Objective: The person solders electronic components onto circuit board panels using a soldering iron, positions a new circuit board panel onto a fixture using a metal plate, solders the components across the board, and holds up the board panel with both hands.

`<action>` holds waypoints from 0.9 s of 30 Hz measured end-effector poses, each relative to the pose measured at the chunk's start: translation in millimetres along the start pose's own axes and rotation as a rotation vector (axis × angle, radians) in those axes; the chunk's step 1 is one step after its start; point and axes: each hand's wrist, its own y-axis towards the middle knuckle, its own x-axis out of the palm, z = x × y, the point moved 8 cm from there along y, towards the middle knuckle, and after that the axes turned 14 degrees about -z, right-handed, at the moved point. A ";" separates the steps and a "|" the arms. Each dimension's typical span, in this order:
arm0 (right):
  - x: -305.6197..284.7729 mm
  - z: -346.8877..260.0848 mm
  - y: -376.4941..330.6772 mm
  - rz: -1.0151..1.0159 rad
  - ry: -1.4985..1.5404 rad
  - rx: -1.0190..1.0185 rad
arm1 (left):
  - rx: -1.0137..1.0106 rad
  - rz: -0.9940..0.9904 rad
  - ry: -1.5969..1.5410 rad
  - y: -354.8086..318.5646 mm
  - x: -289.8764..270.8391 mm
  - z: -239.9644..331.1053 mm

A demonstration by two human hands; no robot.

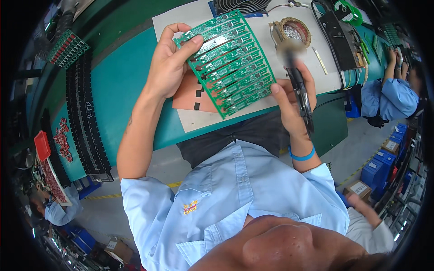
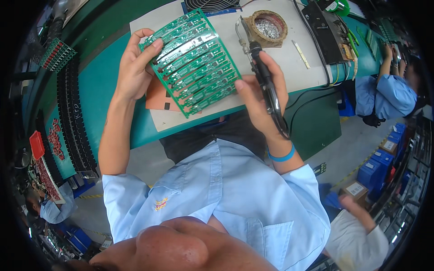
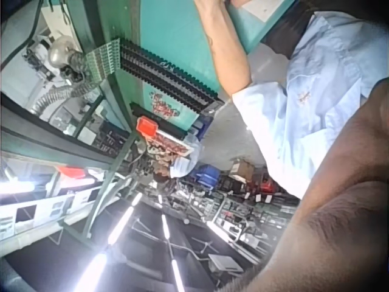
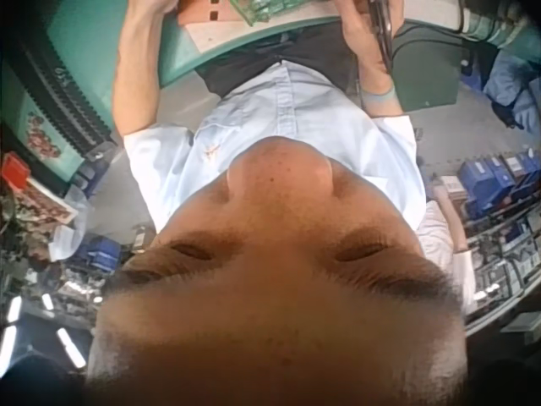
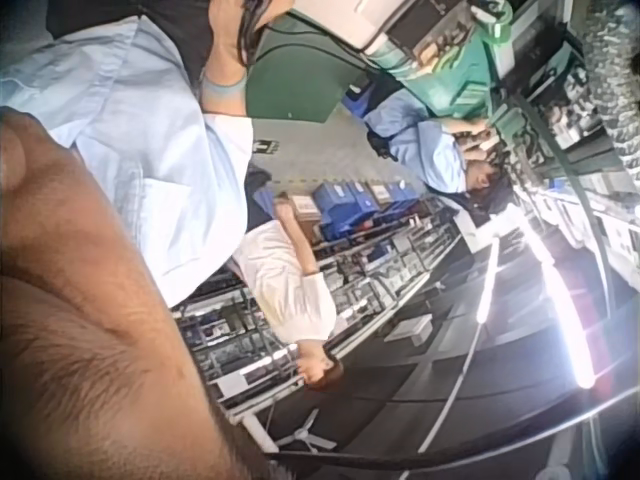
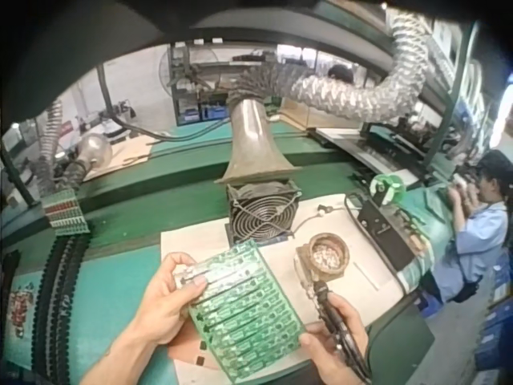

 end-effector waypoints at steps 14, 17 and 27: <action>-25.8 -24.8 32.3 0.062 -0.088 -0.053 | -0.220 -0.234 0.065 -6.2 30.1 -10.2; -27.1 -30.6 32.8 0.099 -0.236 -0.124 | -0.195 -0.190 0.045 -4.4 27.1 -10.8; 4.3 -62.3 -8.2 -0.161 -0.330 -0.403 | -0.118 -0.028 0.017 -2.3 10.9 -13.5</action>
